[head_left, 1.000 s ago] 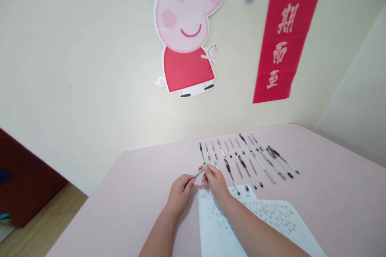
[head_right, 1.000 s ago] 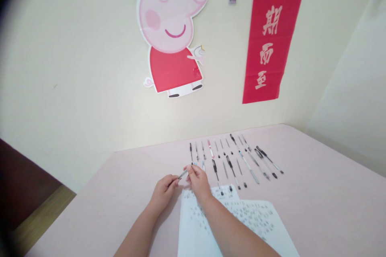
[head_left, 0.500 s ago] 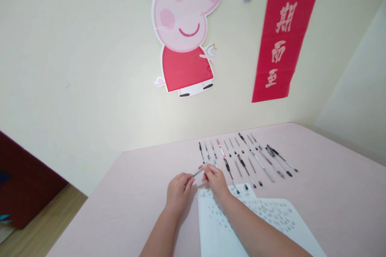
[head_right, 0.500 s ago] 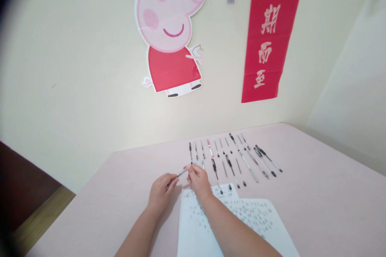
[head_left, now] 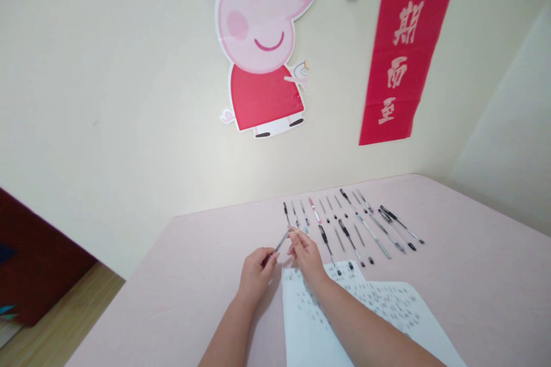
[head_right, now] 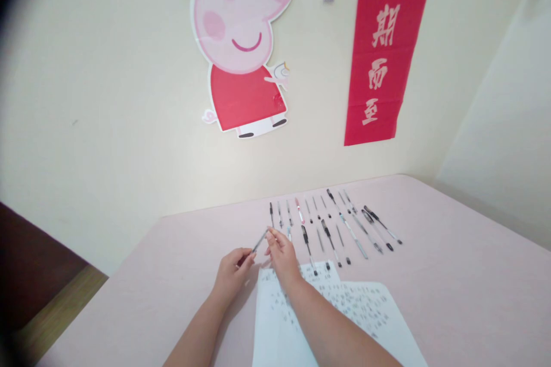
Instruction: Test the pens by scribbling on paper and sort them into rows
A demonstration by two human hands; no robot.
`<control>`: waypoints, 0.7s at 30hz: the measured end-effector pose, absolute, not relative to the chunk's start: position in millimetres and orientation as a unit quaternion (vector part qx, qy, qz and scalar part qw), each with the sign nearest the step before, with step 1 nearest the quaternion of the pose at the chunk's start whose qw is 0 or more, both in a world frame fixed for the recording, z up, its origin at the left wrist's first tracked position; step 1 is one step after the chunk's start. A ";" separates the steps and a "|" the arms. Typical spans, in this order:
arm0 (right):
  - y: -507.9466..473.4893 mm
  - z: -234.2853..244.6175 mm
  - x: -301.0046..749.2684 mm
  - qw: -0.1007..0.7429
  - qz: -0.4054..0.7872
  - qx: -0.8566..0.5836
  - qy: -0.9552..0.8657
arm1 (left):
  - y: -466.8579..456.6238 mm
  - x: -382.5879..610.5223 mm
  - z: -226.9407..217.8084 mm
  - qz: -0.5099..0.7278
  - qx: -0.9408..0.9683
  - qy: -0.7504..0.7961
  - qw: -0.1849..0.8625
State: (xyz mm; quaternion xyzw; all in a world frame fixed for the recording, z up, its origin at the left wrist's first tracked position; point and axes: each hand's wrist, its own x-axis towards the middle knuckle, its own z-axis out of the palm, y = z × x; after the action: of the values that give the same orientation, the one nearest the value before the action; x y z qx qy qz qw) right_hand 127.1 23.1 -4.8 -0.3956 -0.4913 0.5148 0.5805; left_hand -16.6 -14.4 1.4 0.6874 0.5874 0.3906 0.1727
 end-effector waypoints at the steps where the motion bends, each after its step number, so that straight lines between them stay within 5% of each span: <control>1: 22.1 -4.3 127.0 0.587 0.506 -0.395 -0.494 | -13.8 -16.5 0.7 0.403 0.674 0.588 0.196; 12: 17.9 -11.4 125.9 0.554 0.393 -0.352 -0.644 | -16.2 -11.7 5.5 0.432 0.610 0.545 0.380; 21: 19.4 -11.3 126.3 0.569 0.427 -0.392 -0.584 | -18.9 -15.3 9.9 0.445 0.597 0.545 0.385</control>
State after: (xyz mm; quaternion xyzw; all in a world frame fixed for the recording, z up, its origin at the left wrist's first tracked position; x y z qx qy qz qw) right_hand 126.3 19.4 -11.3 -0.3916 -0.5843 0.4266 0.5686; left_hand -15.3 -18.9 9.9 0.5971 0.5454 0.4451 0.3846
